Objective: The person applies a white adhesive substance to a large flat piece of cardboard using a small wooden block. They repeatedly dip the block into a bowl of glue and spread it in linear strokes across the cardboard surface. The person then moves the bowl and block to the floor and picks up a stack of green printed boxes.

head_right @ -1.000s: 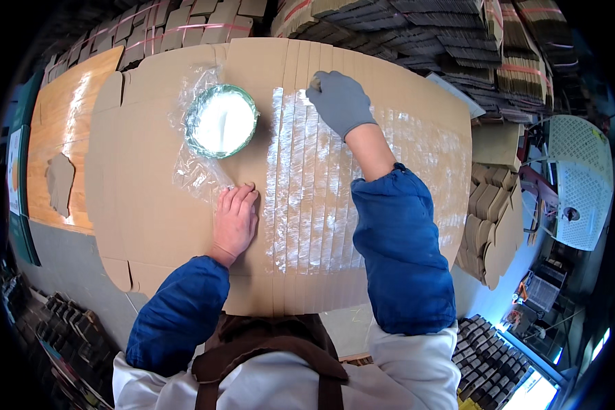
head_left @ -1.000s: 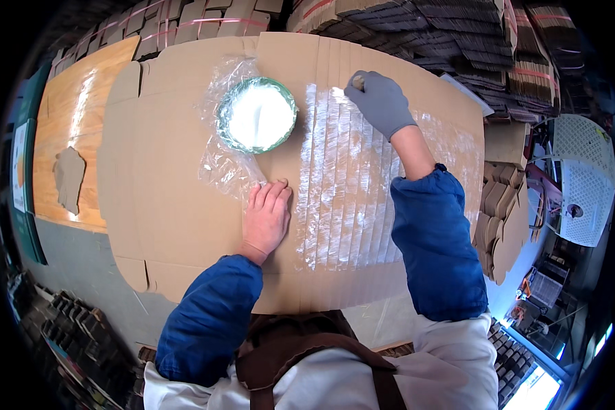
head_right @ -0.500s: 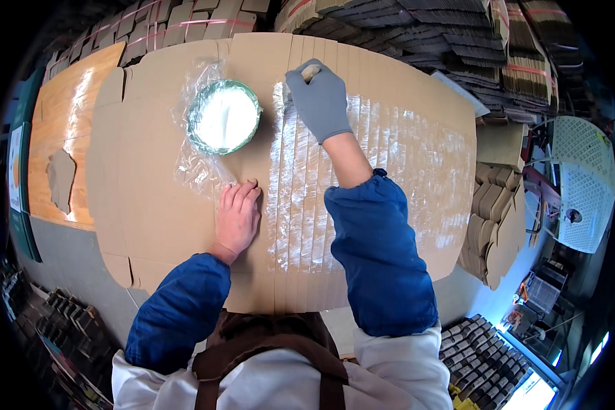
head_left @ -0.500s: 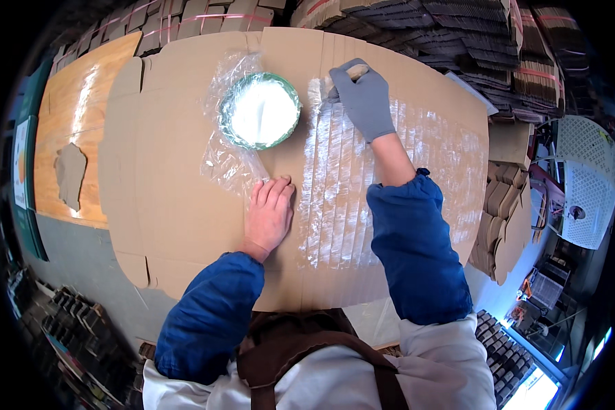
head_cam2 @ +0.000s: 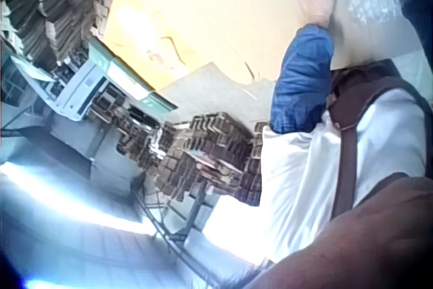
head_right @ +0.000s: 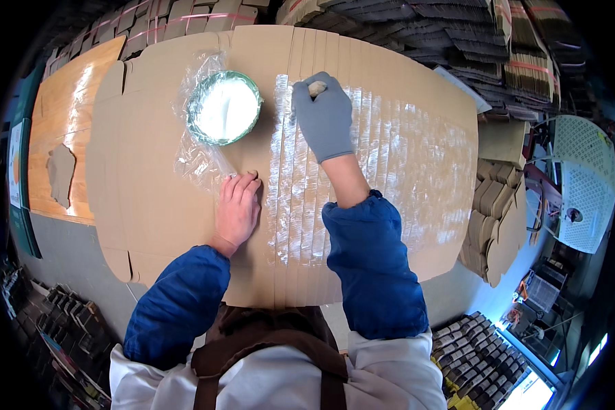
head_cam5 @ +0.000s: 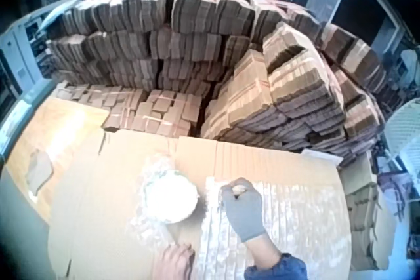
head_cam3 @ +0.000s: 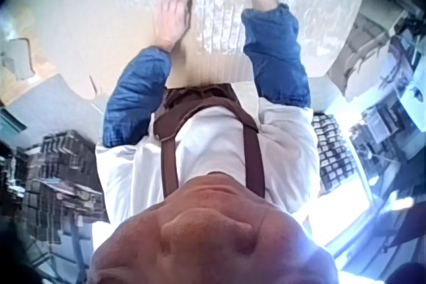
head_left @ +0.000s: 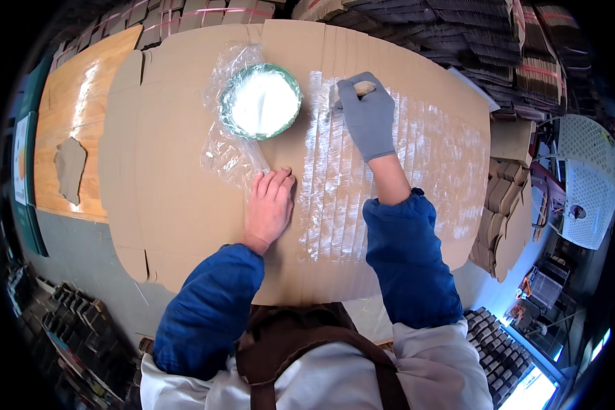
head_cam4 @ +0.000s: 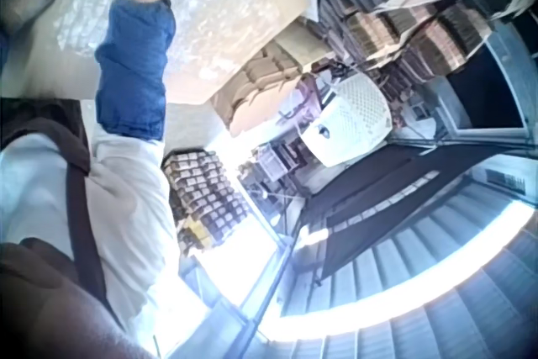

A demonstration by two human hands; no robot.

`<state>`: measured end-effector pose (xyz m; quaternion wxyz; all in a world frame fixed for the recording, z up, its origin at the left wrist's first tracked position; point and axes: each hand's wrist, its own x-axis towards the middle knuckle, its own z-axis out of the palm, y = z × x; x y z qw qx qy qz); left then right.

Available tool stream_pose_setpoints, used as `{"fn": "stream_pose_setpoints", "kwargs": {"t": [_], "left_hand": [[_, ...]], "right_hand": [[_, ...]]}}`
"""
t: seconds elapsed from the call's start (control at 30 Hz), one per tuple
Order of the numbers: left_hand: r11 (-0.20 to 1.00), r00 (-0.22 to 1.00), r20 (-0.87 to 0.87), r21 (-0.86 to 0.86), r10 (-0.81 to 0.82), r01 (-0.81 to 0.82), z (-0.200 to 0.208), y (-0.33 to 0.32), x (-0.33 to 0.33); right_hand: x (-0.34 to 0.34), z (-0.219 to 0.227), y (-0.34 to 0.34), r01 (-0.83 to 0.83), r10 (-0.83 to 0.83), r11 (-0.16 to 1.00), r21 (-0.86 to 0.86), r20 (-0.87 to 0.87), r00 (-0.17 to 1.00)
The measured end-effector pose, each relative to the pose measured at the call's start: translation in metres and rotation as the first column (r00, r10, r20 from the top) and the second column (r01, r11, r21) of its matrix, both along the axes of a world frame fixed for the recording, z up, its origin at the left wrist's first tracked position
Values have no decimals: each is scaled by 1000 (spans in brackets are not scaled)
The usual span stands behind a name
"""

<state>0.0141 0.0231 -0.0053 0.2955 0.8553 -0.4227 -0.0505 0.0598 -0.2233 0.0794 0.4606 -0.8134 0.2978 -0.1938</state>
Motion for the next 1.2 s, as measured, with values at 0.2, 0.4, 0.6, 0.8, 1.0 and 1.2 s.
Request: {"fn": "stream_pose_setpoints", "kwargs": {"t": [0.2, 0.4, 0.6, 0.8, 1.0, 1.2], "left_hand": [[1000, 1000, 3, -7, -9, 9, 1, -3, 1], [1000, 1000, -5, 4, -9, 9, 3, -3, 2], [1000, 1000, 11, -2, 0, 0, -1, -1, 1], [1000, 1000, 22, -9, 1, -1, -1, -2, -1], [999, 1000, 10, -45, 0, 0, 2, -2, 3], [997, 1000, 16, -82, -2, 3, -1, -2, 1]], "right_hand": [[-22, -13, 5, 49, -47, 996, -71, 27, 999], [-41, -16, 31, 48, -47, 998, -43, 17, 999], [-53, -6, 56, 26, -28, 999, 26, 71, 997], [-73, -8, 52, 24, -27, 999, 33, 90, 996], [-104, -20, 66, 66, -66, 996, 55, -2, 998], [-116, -12, 89, 9, -8, 999, -41, 31, 999]]}}
